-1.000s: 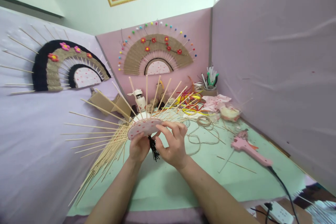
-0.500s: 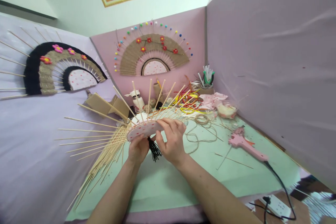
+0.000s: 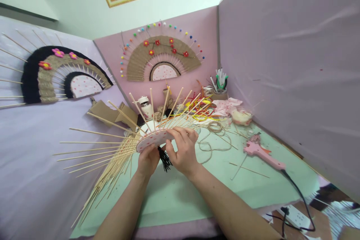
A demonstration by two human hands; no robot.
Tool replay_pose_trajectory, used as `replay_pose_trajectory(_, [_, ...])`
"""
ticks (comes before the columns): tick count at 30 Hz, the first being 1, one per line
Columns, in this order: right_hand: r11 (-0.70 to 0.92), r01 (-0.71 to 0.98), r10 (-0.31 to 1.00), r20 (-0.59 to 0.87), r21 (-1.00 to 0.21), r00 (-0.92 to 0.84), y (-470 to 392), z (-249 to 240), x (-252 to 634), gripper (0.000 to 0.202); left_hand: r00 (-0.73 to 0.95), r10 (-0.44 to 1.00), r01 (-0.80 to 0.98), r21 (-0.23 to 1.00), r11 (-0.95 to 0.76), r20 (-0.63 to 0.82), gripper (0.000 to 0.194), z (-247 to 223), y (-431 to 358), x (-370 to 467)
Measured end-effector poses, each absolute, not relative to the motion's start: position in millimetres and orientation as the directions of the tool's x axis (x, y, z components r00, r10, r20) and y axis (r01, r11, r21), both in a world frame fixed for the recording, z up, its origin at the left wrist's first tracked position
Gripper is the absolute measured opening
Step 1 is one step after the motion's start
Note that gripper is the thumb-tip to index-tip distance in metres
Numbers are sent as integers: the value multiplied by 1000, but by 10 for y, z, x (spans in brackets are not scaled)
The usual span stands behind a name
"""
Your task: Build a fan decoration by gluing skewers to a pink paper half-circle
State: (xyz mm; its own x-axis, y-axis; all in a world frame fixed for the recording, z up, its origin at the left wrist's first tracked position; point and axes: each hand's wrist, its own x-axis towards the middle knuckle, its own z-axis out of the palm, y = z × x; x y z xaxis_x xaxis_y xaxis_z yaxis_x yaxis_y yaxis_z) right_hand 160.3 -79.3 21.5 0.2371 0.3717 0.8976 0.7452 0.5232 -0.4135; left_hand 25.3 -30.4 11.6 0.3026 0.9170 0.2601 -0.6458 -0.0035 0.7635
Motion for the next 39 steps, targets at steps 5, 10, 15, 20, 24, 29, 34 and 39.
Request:
replay_pose_trajectory(5, [514, 755, 373, 899, -408, 232, -794, 210, 1612, 25, 304, 920, -647, 762, 7, 249, 31, 115, -301, 256])
replay_pose_trajectory(10, [519, 764, 341, 913, -383, 225, -804, 221, 1624, 31, 299, 922, -652, 758, 8, 247, 30, 112, -299, 259])
replay_pose_trajectory(15, [532, 770, 332, 924, -351, 192, -826, 227, 1592, 30, 303, 914, -650, 760, -8, 268, 29, 101, -293, 260])
replay_pose_trajectory(20, [534, 770, 339, 923, -348, 182, -831, 225, 1580, 29, 299, 915, -640, 768, -19, 272, 30, 87, -286, 251])
replay_pose_trajectory(24, [534, 768, 335, 922, -354, 193, -834, 231, 1577, 29, 307, 914, -628, 778, -14, 265, 28, 64, -278, 242])
replay_pose_trajectory(29, [552, 768, 283, 939, -326, 196, -853, 232, 1567, 33, 290, 918, -647, 763, -21, 271, 30, 45, -277, 244])
replay_pose_trajectory(34, [601, 759, 246, 962, -249, 121, -870, 234, 1566, 37, 286, 924, -616, 787, -27, 256, 28, 44, -281, 247])
replay_pose_trajectory(39, [640, 740, 244, 968, -208, 60, -870, 255, 1560, 44, 271, 932, -587, 809, -37, 240, 28, 56, -292, 260])
